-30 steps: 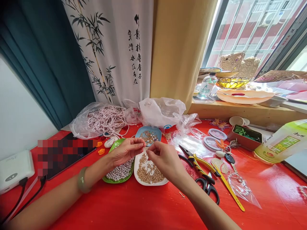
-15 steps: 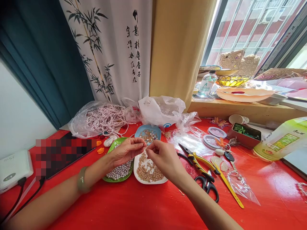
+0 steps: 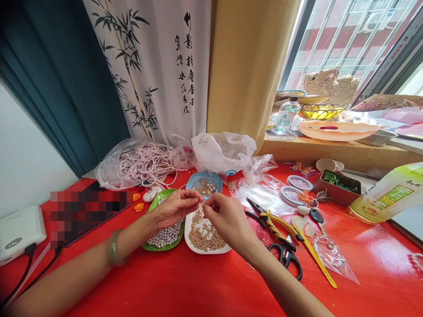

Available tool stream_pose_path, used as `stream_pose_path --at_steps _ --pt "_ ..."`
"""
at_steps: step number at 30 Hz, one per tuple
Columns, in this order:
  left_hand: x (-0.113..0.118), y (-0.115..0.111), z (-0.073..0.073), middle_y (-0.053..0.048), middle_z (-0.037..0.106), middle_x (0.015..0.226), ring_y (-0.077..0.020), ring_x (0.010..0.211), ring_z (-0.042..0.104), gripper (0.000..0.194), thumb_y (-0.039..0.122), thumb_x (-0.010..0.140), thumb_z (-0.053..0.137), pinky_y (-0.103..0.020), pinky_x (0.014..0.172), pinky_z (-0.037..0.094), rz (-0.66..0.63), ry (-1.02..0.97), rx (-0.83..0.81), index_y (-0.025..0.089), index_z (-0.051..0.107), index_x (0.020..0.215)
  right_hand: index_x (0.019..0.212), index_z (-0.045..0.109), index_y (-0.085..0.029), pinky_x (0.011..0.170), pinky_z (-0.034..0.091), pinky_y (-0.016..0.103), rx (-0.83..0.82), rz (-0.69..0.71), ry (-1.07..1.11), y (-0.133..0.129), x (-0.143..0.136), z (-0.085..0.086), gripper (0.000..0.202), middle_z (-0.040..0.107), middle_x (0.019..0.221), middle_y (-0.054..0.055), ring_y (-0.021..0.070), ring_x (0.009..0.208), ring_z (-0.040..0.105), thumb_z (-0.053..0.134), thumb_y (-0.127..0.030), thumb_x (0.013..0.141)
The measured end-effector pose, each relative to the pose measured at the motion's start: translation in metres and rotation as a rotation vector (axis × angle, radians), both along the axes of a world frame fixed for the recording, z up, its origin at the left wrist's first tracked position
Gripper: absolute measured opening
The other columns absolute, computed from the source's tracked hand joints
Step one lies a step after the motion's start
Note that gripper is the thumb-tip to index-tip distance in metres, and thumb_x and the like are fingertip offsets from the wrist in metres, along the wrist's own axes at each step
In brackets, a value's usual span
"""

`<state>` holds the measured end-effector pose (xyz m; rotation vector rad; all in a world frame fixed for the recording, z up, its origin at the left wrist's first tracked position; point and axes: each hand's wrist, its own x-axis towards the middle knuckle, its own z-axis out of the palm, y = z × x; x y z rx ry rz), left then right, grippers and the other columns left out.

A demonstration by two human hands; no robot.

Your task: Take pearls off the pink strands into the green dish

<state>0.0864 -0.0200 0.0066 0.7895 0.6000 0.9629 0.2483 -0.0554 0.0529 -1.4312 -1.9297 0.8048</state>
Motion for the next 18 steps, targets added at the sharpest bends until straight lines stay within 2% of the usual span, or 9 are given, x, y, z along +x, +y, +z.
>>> stream_pose_path --at_steps 9,18 --pt "0.0012 -0.0011 0.0011 -0.003 0.065 0.074 -0.0072 0.068 0.06 0.016 0.009 0.059 0.071 -0.015 0.068 0.048 0.016 -0.027 -0.029 0.009 0.064 0.074 0.061 0.053 -0.017 0.047 0.036 0.02 0.0 0.009 0.022 -0.0003 -0.0017 0.0017 0.013 0.058 0.057 0.0 0.01 0.051 0.051 0.044 -0.021 0.069" --pt "0.0029 -0.0065 0.0096 -0.004 0.063 0.073 -0.0079 0.067 0.059 0.017 0.01 0.058 0.073 -0.015 0.066 0.049 0.024 -0.043 -0.049 0.007 0.063 0.072 0.063 0.054 -0.017 0.048 0.037 0.02 -0.023 0.016 0.038 0.0011 -0.0016 -0.0013 0.013 0.06 0.06 0.0 0.0102 0.053 0.052 0.044 -0.022 0.071"
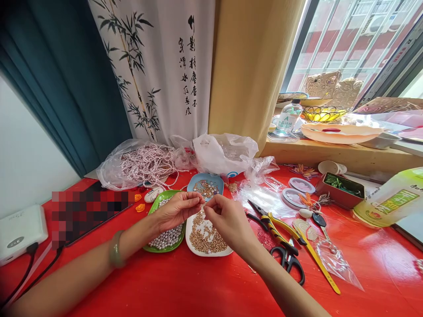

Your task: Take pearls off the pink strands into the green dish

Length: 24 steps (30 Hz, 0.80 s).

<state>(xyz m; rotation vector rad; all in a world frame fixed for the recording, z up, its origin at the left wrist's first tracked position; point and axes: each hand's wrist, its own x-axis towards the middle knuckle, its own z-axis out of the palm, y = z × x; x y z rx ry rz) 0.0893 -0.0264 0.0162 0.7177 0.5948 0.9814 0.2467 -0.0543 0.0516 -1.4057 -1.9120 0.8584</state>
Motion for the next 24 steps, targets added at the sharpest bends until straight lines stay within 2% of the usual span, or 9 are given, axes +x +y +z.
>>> stream_pose_path --at_steps 12,18,24 --pt "0.0 -0.001 0.0 -0.004 0.063 0.074 -0.0075 0.066 0.059 0.014 0.006 0.061 0.069 -0.017 0.067 0.048 0.001 -0.005 -0.033 0.008 0.062 0.073 0.062 0.054 -0.017 0.047 0.036 0.019 -0.007 0.004 0.017 0.001 -0.001 0.0 0.013 0.059 0.058 -0.001 0.0091 0.051 0.051 0.046 -0.023 0.071" --pt "0.0 0.003 -0.007 -0.003 0.063 0.072 -0.0076 0.066 0.059 0.017 0.01 0.058 0.073 -0.017 0.067 0.047 0.009 0.019 -0.027 0.009 0.063 0.072 0.064 0.054 -0.017 0.046 0.037 0.02 0.001 0.014 0.026 0.002 -0.001 -0.004 0.016 0.059 0.057 0.0 0.0093 0.05 0.051 0.047 -0.028 0.074" --pt "0.002 0.004 -0.008 -0.002 0.062 0.065 -0.0069 0.059 0.057 0.02 0.015 0.051 0.077 -0.018 0.064 0.045 0.08 0.088 0.005 0.009 0.065 0.066 0.072 0.051 -0.016 0.044 0.04 0.02 -0.155 0.044 0.167 0.009 -0.001 -0.014 0.018 0.063 0.068 0.002 0.0072 0.045 0.052 0.046 -0.033 0.077"
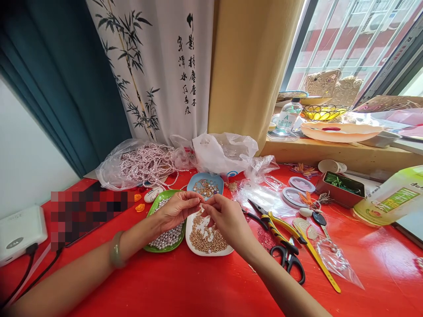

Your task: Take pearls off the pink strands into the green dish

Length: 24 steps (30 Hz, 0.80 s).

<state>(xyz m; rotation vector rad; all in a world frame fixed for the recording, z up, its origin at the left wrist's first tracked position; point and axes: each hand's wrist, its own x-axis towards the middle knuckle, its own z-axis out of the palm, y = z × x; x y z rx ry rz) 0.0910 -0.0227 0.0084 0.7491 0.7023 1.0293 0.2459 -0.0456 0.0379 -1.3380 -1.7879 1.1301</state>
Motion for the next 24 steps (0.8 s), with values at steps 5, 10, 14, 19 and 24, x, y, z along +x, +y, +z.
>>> stream_pose_path --at_steps 5,10,14,19,24 --pt "0.001 -0.001 0.001 -0.001 0.062 0.062 -0.0071 0.058 0.056 0.02 0.017 0.048 0.078 -0.02 0.064 0.044 0.068 0.049 0.015 0.01 0.066 0.063 0.076 0.046 -0.016 0.046 0.043 0.021 -0.026 0.039 0.123 0.005 0.001 -0.007 0.018 0.063 0.068 0.002 0.0081 0.047 0.055 0.048 -0.034 0.075" --pt "0.0 0.001 0.001 -0.002 0.063 0.064 -0.0081 0.061 0.056 0.021 0.019 0.049 0.077 -0.02 0.063 0.043 0.094 0.123 0.061 0.012 0.067 0.065 0.087 0.043 -0.017 0.046 0.043 0.022 -0.046 0.07 0.182 0.006 0.002 -0.007 0.023 0.062 0.063 0.0 0.0086 0.046 0.055 0.05 -0.034 0.074" --pt "0.0 0.0 0.006 -0.003 0.063 0.066 -0.0085 0.062 0.055 0.019 0.021 0.05 0.076 -0.02 0.063 0.042 0.109 0.188 0.125 0.012 0.067 0.064 0.088 0.045 -0.016 0.046 0.042 0.021 -0.051 0.103 0.188 0.006 0.003 -0.005 0.024 0.061 0.063 0.0 0.0079 0.046 0.053 0.05 -0.035 0.075" --pt "0.001 -0.003 0.013 0.0 0.059 0.067 -0.0083 0.062 0.052 0.017 0.023 0.056 0.072 -0.019 0.059 0.041 0.111 0.276 0.264 0.012 0.063 0.066 0.081 0.049 -0.015 0.045 0.041 0.02 -0.057 0.115 0.148 0.008 0.006 -0.001 0.02 0.06 0.064 0.001 0.0066 0.046 0.05 0.049 -0.034 0.075" --pt "-0.004 -0.003 0.021 0.0 0.057 0.07 -0.0081 0.064 0.051 0.015 0.024 0.064 0.067 -0.018 0.057 0.042 0.189 0.301 0.352 0.013 0.06 0.07 0.076 0.051 -0.015 0.044 0.04 0.019 -0.073 0.095 0.052 0.01 0.008 0.002 0.013 0.061 0.067 0.002 0.0057 0.046 0.049 0.049 -0.027 0.073"
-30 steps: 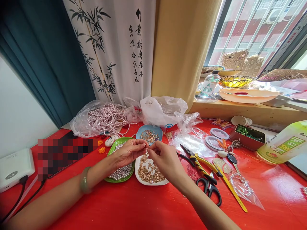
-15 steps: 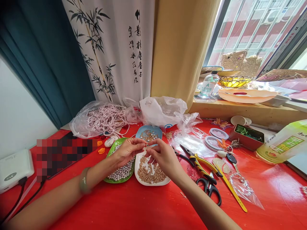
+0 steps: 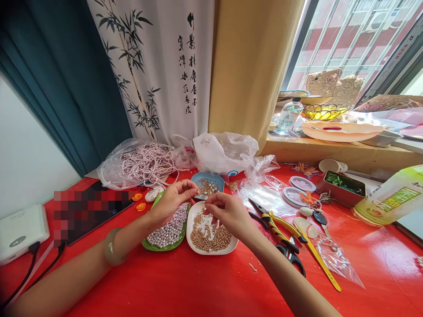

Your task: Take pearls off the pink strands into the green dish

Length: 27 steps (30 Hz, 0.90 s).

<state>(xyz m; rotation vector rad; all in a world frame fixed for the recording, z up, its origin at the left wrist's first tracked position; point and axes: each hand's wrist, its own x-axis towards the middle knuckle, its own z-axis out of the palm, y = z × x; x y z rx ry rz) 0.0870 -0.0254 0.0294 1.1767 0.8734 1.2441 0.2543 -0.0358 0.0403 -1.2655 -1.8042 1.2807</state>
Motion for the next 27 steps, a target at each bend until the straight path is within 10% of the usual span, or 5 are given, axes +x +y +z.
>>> stream_pose_path --at_steps 16,27 --pt "-0.047 0.016 0.05 -0.002 0.064 0.073 -0.007 0.067 0.062 0.015 0.006 0.079 0.047 -0.01 0.057 0.051 0.244 -0.588 -0.013 0.011 0.059 0.072 0.076 0.062 -0.017 0.073 0.042 0.028 0.205 -0.036 -0.161 0.021 0.021 -0.015 0.019 0.064 0.08 0.003 0.0155 0.077 0.058 0.052 -0.033 0.073" --pt "-0.066 0.046 0.023 -0.005 0.064 0.071 -0.007 0.067 0.062 0.019 0.003 0.081 0.043 -0.012 0.063 0.052 0.342 -0.696 -0.122 0.007 0.059 0.071 0.082 0.06 -0.013 0.067 0.044 0.023 -0.246 0.079 0.175 0.022 0.029 -0.017 0.026 0.065 0.08 0.005 0.0094 0.069 0.059 0.057 -0.038 0.072"
